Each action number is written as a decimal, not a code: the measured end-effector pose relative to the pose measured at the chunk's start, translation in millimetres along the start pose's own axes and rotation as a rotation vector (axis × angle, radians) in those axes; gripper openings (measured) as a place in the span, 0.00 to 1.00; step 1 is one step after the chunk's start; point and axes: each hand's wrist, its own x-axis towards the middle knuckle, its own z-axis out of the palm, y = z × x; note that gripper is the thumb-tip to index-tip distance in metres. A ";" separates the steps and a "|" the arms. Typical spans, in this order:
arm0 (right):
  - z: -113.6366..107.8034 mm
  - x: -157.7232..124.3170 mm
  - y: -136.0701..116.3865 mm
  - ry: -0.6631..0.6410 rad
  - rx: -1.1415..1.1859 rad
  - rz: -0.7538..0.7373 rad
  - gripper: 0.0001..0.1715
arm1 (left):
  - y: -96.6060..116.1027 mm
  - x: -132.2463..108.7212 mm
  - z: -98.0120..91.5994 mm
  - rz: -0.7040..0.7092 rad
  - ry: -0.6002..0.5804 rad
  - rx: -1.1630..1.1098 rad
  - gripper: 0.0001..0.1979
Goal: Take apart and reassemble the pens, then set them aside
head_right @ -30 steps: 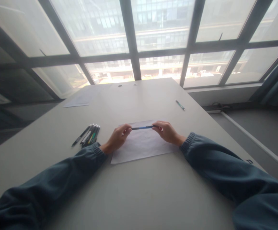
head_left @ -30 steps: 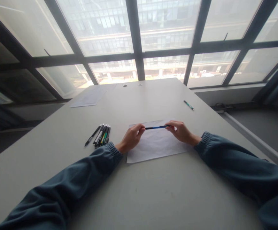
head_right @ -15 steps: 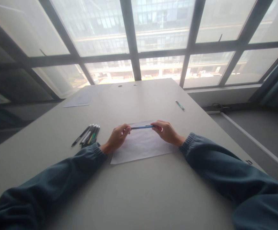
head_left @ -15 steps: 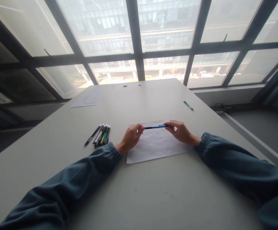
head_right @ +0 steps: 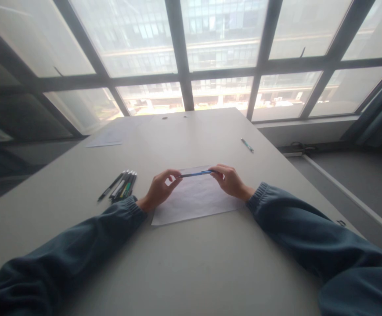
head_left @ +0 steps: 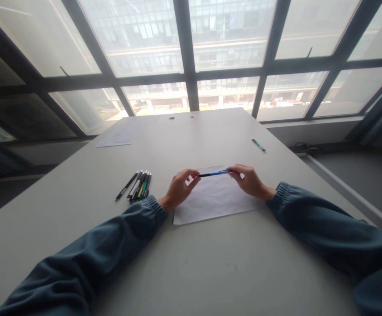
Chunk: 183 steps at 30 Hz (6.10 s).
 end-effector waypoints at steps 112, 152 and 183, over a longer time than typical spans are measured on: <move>2.1 -3.8 3.3 -0.104 -0.049 -0.004 0.10 | -2.4 2.3 -0.6 0.111 -0.036 0.031 0.07; 2.1 -0.2 -5.3 -0.030 -0.065 -0.276 0.07 | -3.5 -0.7 -3.9 0.059 -0.176 -0.099 0.26; 2.7 -1.9 3.6 -0.135 -0.064 -0.115 0.11 | 4.3 3.1 -4.1 0.195 0.001 -0.058 0.05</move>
